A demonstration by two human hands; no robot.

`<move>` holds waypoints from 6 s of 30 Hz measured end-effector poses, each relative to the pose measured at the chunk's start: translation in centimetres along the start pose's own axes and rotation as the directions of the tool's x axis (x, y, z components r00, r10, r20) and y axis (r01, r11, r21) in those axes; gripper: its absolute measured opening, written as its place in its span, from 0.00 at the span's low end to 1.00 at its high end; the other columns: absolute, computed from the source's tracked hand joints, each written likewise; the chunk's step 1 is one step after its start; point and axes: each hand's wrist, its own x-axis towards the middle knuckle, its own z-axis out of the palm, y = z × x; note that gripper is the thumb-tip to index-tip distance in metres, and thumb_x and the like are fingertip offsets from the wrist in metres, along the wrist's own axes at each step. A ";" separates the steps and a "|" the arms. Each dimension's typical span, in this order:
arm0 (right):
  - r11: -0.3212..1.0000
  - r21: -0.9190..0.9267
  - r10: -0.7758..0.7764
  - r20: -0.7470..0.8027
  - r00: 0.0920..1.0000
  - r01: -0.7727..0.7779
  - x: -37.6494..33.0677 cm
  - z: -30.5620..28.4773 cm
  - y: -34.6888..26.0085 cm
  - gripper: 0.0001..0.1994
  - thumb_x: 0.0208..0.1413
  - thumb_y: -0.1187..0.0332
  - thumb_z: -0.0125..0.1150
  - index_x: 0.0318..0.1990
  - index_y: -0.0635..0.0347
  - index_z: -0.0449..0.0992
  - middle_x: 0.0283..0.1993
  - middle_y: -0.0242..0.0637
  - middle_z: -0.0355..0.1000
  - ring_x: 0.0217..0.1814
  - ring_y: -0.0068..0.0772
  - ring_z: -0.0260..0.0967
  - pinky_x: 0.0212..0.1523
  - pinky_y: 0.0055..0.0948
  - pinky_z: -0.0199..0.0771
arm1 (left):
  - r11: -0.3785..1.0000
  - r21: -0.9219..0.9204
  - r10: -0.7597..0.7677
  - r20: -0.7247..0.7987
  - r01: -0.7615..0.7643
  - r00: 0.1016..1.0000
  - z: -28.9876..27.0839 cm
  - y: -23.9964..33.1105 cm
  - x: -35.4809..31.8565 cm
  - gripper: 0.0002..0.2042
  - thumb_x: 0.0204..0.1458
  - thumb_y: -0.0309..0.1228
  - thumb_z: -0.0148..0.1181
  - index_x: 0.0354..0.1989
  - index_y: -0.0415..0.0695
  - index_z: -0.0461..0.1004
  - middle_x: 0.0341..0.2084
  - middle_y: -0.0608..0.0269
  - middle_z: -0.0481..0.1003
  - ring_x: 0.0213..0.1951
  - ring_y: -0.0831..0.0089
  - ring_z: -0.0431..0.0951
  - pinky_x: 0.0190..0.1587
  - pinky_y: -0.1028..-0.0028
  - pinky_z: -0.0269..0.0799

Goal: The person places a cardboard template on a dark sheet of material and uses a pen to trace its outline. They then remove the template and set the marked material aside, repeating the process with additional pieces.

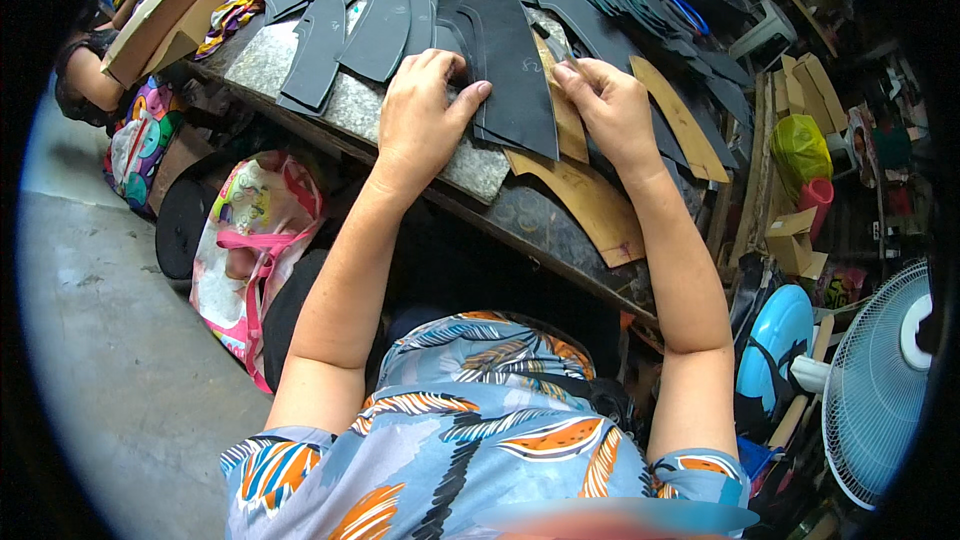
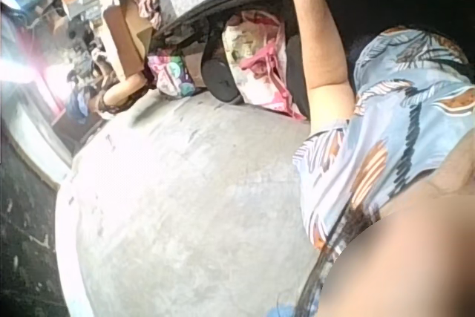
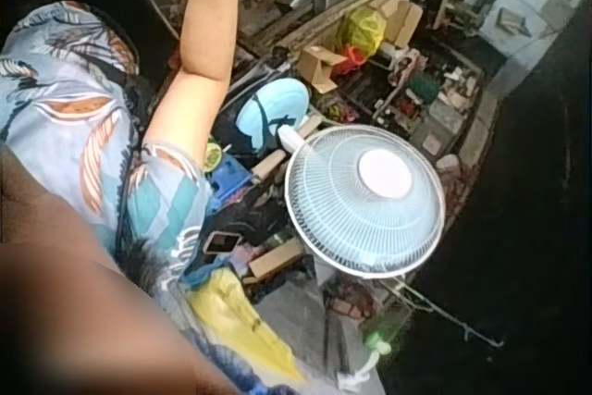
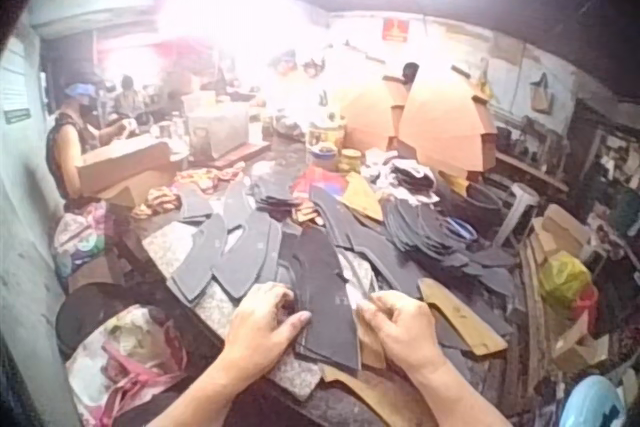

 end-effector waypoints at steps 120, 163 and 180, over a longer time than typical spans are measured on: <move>0.681 0.733 0.073 -0.059 0.996 -0.006 0.9 -1.4 0.6 0.22 0.63 0.75 0.54 0.64 0.67 0.63 0.43 0.36 0.76 0.44 0.22 0.75 0.49 0.23 0.76 | 0.848 -0.518 0.006 0.223 0.113 0.975 1.6 5.5 1.5 0.22 0.59 0.28 0.61 0.60 0.36 0.66 0.37 0.54 0.80 0.34 0.73 0.79 0.38 0.72 0.75; 0.737 0.667 0.137 -0.301 0.944 0.106 1.8 -2.1 1.6 0.14 0.66 0.74 0.49 0.58 0.66 0.68 0.50 0.39 0.75 0.47 0.25 0.75 0.49 0.26 0.77 | 0.712 0.551 0.572 -0.095 -0.436 0.815 -15.9 -10.7 4.2 0.09 0.47 0.25 0.65 0.38 0.46 0.81 0.29 0.59 0.80 0.34 0.60 0.79 0.40 0.64 0.74; 0.743 0.664 0.134 -0.272 0.953 0.085 1.6 -1.8 1.3 0.15 0.66 0.74 0.50 0.59 0.66 0.68 0.49 0.39 0.75 0.48 0.24 0.75 0.51 0.24 0.77 | 0.662 0.703 -0.414 0.056 0.259 0.909 -9.0 -10.6 8.2 0.36 0.48 0.58 0.59 0.61 0.47 0.68 0.54 0.42 0.72 0.58 0.46 0.69 0.61 0.56 0.66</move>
